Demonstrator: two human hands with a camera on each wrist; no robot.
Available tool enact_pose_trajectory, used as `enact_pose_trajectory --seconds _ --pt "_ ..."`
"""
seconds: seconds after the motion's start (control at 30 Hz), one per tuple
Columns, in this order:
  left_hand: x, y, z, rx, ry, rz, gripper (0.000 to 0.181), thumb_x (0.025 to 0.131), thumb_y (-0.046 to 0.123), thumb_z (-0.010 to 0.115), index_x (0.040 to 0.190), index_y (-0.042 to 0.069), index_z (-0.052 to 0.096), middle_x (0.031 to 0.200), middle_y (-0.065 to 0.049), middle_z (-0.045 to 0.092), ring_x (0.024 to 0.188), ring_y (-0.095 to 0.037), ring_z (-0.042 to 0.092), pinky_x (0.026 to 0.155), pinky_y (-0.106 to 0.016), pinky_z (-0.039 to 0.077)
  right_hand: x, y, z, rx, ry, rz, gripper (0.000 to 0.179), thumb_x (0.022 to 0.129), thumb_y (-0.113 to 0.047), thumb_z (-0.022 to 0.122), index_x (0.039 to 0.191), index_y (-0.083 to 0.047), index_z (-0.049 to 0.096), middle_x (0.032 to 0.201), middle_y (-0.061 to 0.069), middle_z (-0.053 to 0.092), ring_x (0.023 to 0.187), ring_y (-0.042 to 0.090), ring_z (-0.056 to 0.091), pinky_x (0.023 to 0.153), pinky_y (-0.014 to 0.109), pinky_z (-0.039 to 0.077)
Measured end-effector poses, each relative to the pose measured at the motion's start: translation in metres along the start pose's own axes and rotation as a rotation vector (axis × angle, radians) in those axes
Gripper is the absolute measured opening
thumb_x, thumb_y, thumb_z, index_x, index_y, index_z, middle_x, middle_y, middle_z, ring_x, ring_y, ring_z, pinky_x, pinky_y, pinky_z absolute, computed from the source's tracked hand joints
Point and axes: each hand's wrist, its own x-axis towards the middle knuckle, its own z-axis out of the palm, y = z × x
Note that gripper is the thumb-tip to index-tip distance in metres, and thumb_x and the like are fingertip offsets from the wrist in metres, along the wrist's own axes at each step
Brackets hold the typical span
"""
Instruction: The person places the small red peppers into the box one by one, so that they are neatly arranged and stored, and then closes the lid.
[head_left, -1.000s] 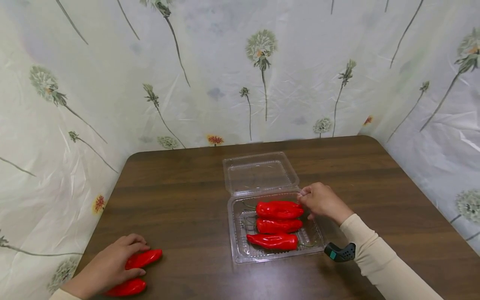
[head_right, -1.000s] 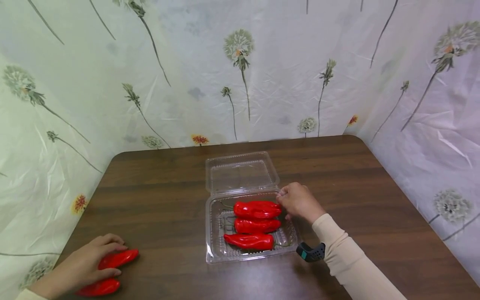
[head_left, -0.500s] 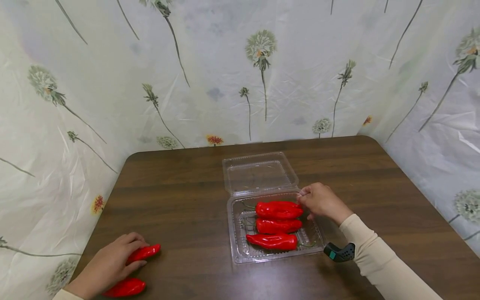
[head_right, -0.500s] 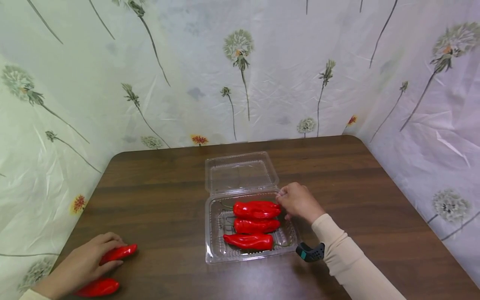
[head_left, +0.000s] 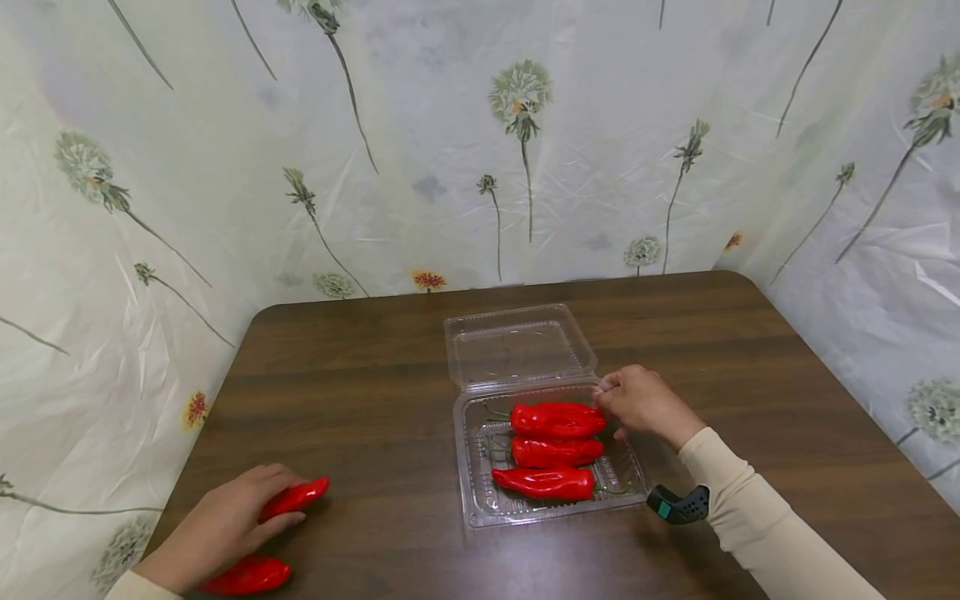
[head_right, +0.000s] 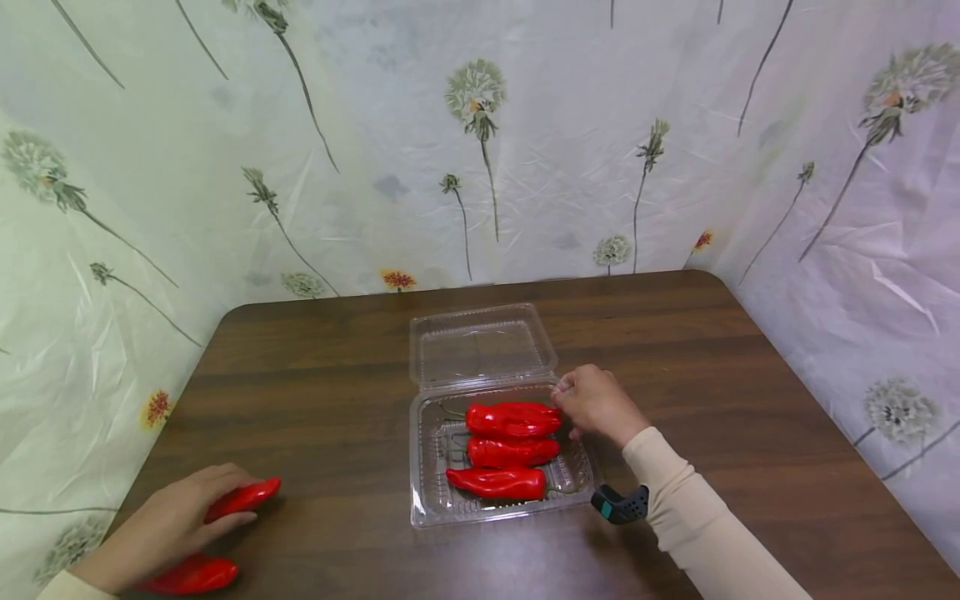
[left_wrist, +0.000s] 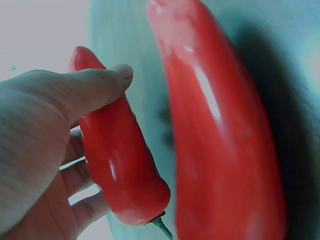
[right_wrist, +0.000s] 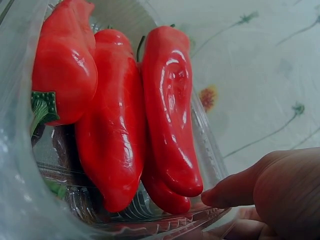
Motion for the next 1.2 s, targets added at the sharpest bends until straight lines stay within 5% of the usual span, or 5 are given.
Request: enact_pose_trajectory --seconds 0.63,1.2 --pt "0.044 0.035 -0.011 -0.013 0.042 0.152 0.035 0.082 0.034 0.084 0.112 0.025 0.07 0.103 0.016 0.063 0.088 -0.003 0.06 0.074 -0.03 0.056 0.0 0.0 0.001 0.016 -0.008 -0.002 0.014 0.098 -0.014 0.065 0.1 -0.002 0.07 0.077 0.009 0.061 0.053 0.016 0.064 0.058 0.032 0.058" --pt "0.089 0.08 -0.019 -0.061 0.006 0.254 0.034 0.084 0.038 0.083 0.113 0.029 0.069 0.102 0.021 0.059 0.086 0.001 0.055 0.076 -0.025 0.054 0.001 0.0 0.0 0.028 -0.017 0.002 0.015 0.098 -0.014 0.064 0.102 0.0 0.07 0.078 0.01 0.061 0.054 0.018 0.065 0.059 0.031 0.058"
